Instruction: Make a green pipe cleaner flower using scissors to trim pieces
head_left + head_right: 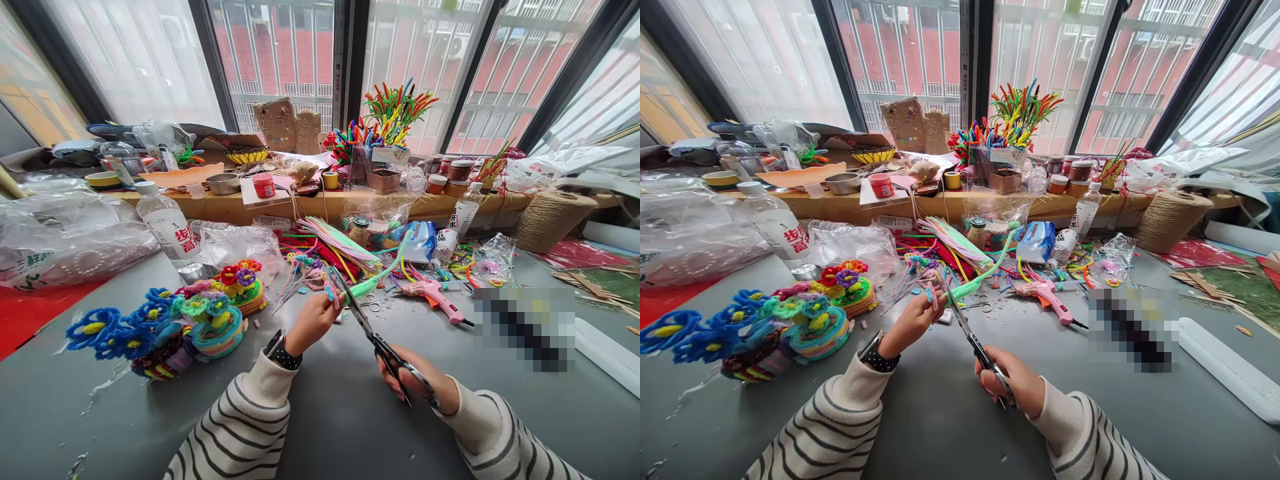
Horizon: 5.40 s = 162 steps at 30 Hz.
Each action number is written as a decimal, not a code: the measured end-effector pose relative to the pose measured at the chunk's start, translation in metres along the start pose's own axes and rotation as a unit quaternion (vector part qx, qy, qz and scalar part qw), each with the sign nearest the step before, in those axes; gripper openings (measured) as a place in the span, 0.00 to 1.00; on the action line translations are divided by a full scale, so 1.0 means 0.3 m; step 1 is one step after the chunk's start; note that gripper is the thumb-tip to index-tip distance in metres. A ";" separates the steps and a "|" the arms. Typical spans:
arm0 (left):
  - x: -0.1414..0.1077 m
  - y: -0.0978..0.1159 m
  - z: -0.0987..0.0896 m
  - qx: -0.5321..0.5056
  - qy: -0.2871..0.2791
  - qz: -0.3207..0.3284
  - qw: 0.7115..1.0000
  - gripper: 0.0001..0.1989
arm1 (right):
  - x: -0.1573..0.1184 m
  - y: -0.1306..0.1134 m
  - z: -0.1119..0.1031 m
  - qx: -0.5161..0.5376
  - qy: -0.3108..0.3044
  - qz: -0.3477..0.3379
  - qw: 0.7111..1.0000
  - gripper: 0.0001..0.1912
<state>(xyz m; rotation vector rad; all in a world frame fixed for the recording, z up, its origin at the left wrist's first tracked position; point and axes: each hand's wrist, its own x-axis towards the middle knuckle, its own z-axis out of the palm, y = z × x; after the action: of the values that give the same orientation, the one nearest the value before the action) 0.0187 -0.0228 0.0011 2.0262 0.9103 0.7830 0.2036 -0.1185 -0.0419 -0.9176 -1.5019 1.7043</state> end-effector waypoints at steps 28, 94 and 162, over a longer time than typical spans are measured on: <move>-0.007 -0.009 -0.016 -0.044 -0.036 0.018 0.998 0.16 | -0.007 -0.051 0.011 -0.065 0.024 0.022 0.997 0.24; 0.007 -0.027 -0.022 -0.035 0.096 -0.034 0.994 0.16 | -0.009 -0.073 -0.017 -0.168 0.135 0.042 0.976 0.19; -0.008 -0.008 -0.029 -0.319 -0.179 -0.222 0.904 0.16 | 0.203 -0.135 -0.040 -0.265 0.155 -0.166 0.937 0.09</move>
<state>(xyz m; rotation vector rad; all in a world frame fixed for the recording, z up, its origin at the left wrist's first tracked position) 0.0100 -0.0202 0.0032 1.2583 0.7315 0.3612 0.1837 -0.0563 -0.0070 -1.0661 -1.8018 0.8769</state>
